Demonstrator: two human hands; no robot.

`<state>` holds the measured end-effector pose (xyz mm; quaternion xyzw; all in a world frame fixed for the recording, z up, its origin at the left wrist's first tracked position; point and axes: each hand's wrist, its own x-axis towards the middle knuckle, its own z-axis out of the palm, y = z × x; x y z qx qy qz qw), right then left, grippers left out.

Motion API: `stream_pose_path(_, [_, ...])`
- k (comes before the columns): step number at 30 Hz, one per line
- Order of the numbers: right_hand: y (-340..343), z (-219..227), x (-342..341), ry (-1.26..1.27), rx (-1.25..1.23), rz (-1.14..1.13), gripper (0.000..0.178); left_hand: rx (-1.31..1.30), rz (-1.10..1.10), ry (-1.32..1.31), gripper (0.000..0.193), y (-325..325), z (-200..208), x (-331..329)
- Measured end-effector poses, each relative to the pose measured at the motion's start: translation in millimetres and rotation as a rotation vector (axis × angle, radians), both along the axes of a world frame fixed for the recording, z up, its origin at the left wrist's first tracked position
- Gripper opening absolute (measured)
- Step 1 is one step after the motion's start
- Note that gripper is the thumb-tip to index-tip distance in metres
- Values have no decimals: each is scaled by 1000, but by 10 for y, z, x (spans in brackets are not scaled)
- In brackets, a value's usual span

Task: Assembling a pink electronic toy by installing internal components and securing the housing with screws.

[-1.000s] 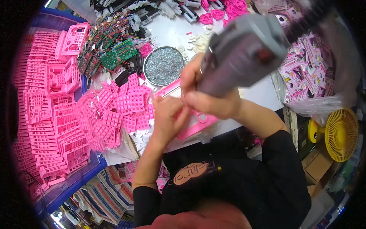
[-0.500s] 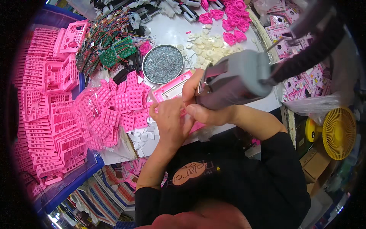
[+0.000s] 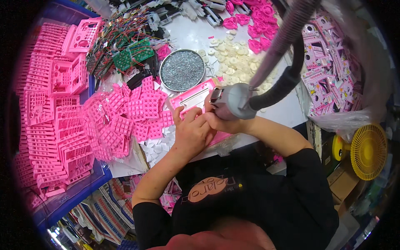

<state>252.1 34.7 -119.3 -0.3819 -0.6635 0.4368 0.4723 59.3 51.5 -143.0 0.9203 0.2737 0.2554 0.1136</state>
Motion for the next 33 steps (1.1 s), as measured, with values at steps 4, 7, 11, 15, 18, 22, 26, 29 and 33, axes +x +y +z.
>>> stream_pose_path(4, [35,63,-39,94,-20,-13,23,-14,11,-1,18,-3,-1,-9])
stream_pose_path(7, [4,42,-28,184,-48,-18,26,-36,23,-18,18,-26,-6,-1])
stream_pose_path(11, [14,107,-20,216,-43,-27,27,-58,23,-23,22,-23,-18,0])
stream_pose_path(15, [5,159,-21,311,-27,-52,26,-222,80,-80,25,26,57,24])
stream_pose_path(18, [-18,263,-45,405,-46,-38,26,-238,139,-159,26,52,118,54])
stream_pose_path(22, [-29,329,-74,486,-48,-10,26,-164,45,-194,22,62,43,60])
stream_pose_path(26, [1,450,2,673,17,120,28,-176,80,-221,18,34,102,5])
stream_pose_path(29, [42,528,84,729,63,206,29,-161,58,-204,23,30,153,-195])
stream_pose_path(33, [-33,594,-32,731,17,201,29,-151,73,-155,14,-102,286,-139])
